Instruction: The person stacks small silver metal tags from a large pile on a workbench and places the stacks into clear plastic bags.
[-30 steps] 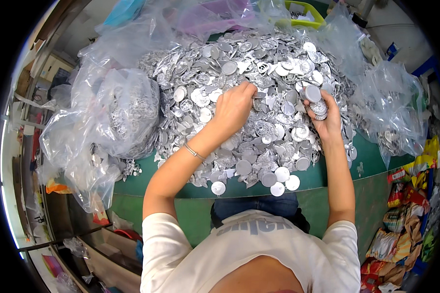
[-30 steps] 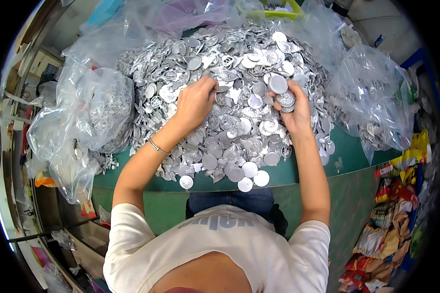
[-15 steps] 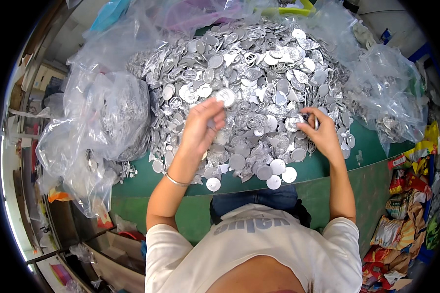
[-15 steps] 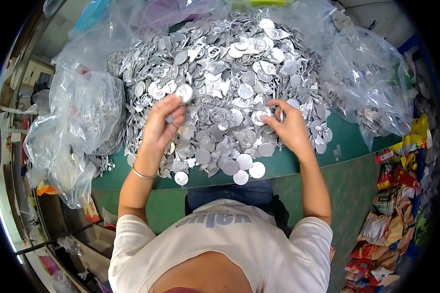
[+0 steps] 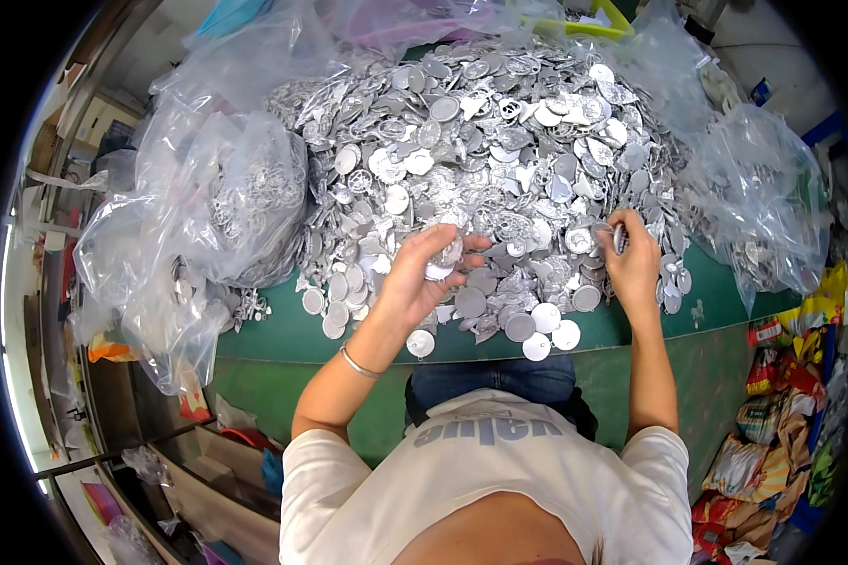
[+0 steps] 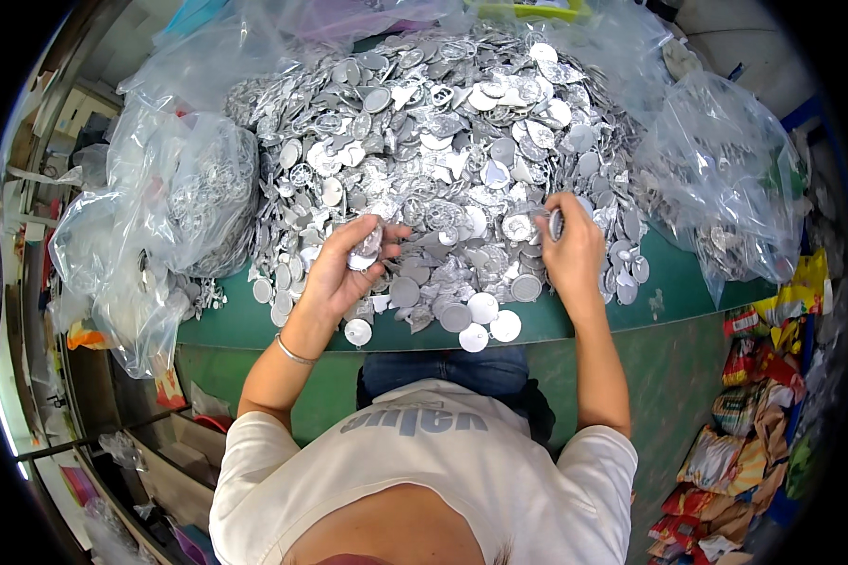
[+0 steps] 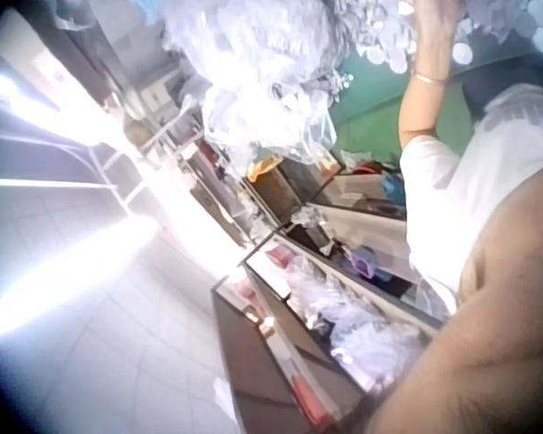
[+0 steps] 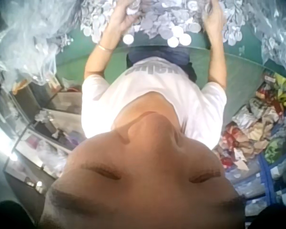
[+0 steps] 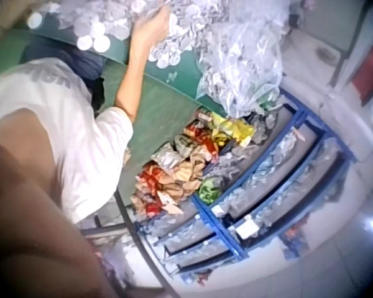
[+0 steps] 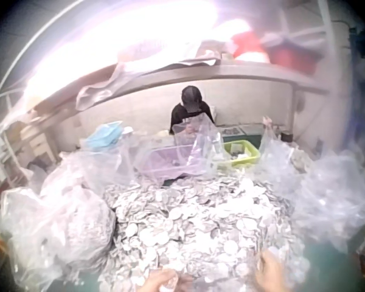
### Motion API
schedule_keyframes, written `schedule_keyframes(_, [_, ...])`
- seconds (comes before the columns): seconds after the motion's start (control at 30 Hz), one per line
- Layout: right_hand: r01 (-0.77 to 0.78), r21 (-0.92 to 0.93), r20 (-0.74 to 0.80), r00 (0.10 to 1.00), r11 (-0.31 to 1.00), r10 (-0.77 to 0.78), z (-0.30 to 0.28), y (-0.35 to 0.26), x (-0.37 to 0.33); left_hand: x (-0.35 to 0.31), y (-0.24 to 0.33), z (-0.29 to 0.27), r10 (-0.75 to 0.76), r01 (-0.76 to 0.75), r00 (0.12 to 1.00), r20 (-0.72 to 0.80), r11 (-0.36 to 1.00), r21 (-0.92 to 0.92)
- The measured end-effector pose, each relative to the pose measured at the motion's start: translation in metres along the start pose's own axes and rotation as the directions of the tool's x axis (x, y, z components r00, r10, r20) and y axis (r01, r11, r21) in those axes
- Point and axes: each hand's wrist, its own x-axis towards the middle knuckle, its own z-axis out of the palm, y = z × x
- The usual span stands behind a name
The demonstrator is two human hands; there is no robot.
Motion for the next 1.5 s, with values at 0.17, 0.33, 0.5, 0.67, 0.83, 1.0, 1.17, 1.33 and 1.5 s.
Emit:
schedule_keyframes(0.17, [-0.504,0.764,0.376,0.856,0.404,0.356,-0.017,0.010,0.003,-0.013,-0.002,0.012,0.064,-0.058,0.993,-0.099,0.996,0.065])
schedule_keyframes(0.33, [-0.521,0.664,0.664,0.740,-0.536,0.104,-0.009,0.001,0.002,-0.009,-0.015,-0.015,0.157,-0.162,0.986,0.059,0.983,0.090])
schedule_keyframes(0.5, [-0.529,0.516,0.628,0.769,-0.674,-0.123,0.012,0.003,0.006,-0.019,-0.014,-0.021,0.170,-0.170,0.985,0.002,0.984,0.045])
schedule_keyframes(0.67, [-0.590,0.655,0.650,0.758,-0.472,-0.045,0.009,-0.005,0.032,-0.028,-0.025,-0.040,0.164,-0.163,0.986,0.004,0.982,-0.099])
schedule_keyframes(0.83, [-0.448,0.855,0.369,0.879,0.261,0.302,0.008,0.002,0.068,-0.031,-0.033,-0.046,0.129,-0.121,0.992,-0.002,0.927,-0.355])
schedule_keyframes(1.0, [-0.172,0.375,-0.129,0.963,0.911,0.235,0.029,0.016,0.125,-0.028,-0.047,-0.039,0.104,-0.085,0.994,0.022,0.903,-0.421])
schedule_keyframes(1.17, [-0.085,0.044,-0.182,0.979,0.995,0.092,0.031,-0.001,0.126,-0.027,-0.055,-0.030,0.064,-0.038,0.997,0.047,0.899,-0.437])
schedule_keyframes(1.33, [-0.199,0.778,0.062,0.968,0.596,0.242,0.015,0.006,0.105,-0.029,-0.057,-0.033,0.076,-0.034,0.994,0.078,0.898,-0.439])
schedule_keyframes(1.5, [-0.446,0.728,0.596,0.787,-0.520,0.160,0.000,-0.005,0.111,-0.028,-0.058,-0.031,0.076,-0.030,0.993,0.086,0.895,-0.445])
